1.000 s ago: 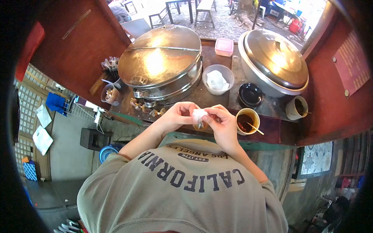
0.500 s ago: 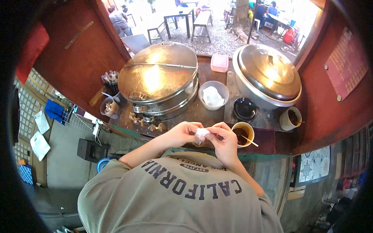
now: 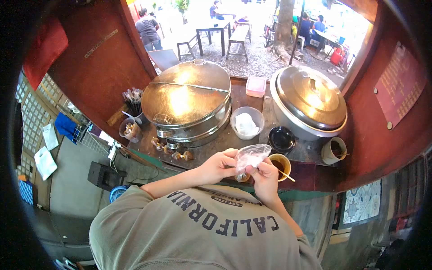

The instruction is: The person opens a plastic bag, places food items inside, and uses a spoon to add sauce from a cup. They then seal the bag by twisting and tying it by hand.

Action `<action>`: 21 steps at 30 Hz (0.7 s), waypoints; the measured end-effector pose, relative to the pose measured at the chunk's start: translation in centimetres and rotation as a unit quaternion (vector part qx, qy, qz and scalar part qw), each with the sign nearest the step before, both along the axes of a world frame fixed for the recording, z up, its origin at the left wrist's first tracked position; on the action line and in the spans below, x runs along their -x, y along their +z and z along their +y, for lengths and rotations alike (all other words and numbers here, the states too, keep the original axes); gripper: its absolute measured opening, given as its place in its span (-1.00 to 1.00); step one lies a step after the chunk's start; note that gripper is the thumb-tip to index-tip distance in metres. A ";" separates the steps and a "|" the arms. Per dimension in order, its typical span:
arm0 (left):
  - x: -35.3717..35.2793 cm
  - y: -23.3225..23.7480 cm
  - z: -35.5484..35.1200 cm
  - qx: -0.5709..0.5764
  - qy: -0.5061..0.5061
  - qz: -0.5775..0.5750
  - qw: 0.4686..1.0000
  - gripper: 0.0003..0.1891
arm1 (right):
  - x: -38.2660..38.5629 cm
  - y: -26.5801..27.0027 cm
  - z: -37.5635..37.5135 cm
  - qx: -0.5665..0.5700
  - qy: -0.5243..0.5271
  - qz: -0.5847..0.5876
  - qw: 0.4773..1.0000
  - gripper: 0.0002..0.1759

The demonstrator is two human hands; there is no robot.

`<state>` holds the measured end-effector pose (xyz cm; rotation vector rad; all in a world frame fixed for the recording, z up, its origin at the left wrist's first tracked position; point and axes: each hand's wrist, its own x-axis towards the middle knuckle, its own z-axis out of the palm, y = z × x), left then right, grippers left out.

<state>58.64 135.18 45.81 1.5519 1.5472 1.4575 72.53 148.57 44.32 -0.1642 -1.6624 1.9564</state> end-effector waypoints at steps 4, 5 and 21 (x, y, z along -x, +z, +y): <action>-0.5 1.7 -0.8 0.062 0.009 0.003 0.998 -0.80 | -0.9 -0.5 1.2 0.018 -0.031 0.041 0.998 -0.90; -0.5 1.7 -0.9 0.054 0.013 0.019 0.998 -0.80 | -1.0 -0.3 1.3 0.002 -0.035 0.049 0.998 -0.90; -1.4 0.2 -2.2 0.059 -0.044 -0.162 0.984 -0.82 | -0.6 -3.3 -0.7 -0.018 0.030 0.001 0.999 -0.82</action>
